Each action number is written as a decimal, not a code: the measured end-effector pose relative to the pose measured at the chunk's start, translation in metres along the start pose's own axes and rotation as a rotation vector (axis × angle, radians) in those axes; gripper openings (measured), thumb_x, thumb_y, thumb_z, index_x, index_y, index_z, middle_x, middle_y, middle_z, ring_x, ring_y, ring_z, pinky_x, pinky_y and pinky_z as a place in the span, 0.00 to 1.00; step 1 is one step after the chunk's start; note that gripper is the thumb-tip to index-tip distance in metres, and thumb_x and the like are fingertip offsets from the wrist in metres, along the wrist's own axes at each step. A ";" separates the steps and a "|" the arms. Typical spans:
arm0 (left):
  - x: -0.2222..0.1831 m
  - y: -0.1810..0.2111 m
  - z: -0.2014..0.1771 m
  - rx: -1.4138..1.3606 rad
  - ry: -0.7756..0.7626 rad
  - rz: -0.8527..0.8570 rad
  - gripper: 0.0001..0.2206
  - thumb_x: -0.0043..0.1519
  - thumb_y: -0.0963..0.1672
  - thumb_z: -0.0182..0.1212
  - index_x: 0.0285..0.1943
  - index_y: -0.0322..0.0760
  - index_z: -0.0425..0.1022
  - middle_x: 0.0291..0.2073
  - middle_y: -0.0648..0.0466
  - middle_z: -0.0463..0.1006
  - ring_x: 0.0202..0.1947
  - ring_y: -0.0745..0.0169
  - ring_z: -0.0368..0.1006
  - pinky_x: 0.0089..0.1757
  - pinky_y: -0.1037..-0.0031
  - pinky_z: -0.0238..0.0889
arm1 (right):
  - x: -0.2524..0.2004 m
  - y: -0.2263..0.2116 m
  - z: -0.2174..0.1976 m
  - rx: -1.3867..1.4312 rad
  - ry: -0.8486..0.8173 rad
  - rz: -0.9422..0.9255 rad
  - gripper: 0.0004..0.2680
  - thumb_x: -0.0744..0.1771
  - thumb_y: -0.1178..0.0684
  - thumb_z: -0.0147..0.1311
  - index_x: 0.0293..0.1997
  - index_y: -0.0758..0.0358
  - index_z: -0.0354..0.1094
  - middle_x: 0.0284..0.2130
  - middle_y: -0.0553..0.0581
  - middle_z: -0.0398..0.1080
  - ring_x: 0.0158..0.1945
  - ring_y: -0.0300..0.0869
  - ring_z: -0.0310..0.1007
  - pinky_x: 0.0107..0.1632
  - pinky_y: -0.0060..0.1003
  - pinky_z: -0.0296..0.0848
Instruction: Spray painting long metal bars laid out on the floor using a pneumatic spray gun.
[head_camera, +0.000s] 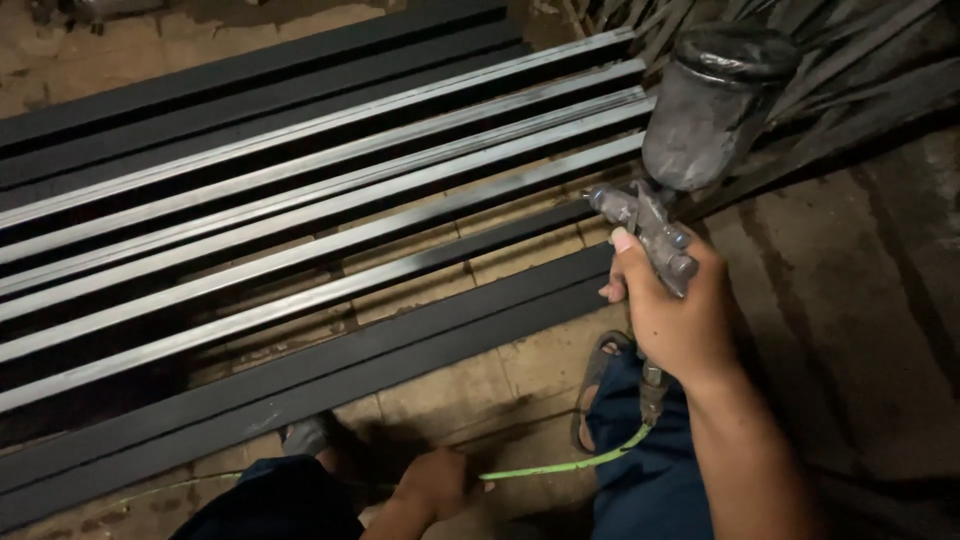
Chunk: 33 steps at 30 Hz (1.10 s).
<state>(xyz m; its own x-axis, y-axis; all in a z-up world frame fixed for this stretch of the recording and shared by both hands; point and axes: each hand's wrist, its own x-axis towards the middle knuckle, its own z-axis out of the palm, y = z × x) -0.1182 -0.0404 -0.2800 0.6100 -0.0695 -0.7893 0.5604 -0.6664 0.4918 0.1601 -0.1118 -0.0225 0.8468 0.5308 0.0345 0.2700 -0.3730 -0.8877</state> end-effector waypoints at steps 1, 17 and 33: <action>0.002 -0.003 0.004 0.028 0.032 -0.015 0.27 0.66 0.62 0.55 0.36 0.38 0.76 0.33 0.45 0.79 0.33 0.40 0.76 0.34 0.51 0.67 | 0.001 0.002 -0.001 0.001 0.019 0.011 0.13 0.71 0.54 0.51 0.25 0.61 0.64 0.21 0.51 0.67 0.25 0.39 0.74 0.35 0.36 0.77; 0.001 -0.009 0.004 0.029 0.031 -0.101 0.22 0.66 0.56 0.56 0.43 0.34 0.81 0.39 0.41 0.82 0.43 0.37 0.80 0.43 0.53 0.73 | 0.020 0.016 -0.039 -0.142 0.190 0.105 0.14 0.72 0.52 0.51 0.24 0.61 0.66 0.21 0.53 0.72 0.27 0.42 0.79 0.38 0.40 0.78; -0.003 -0.001 -0.010 -0.028 -0.004 -0.289 0.24 0.63 0.64 0.59 0.46 0.49 0.80 0.43 0.48 0.79 0.49 0.48 0.77 0.50 0.61 0.70 | 0.070 0.065 -0.066 0.061 0.414 0.032 0.13 0.72 0.60 0.54 0.25 0.64 0.65 0.15 0.57 0.67 0.20 0.40 0.74 0.25 0.29 0.69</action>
<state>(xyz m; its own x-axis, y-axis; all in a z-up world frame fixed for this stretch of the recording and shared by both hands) -0.1149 -0.0325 -0.2745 0.4208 0.1173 -0.8995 0.7259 -0.6382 0.2564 0.2670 -0.1491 -0.0474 0.9703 0.1643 0.1775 0.2239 -0.3322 -0.9163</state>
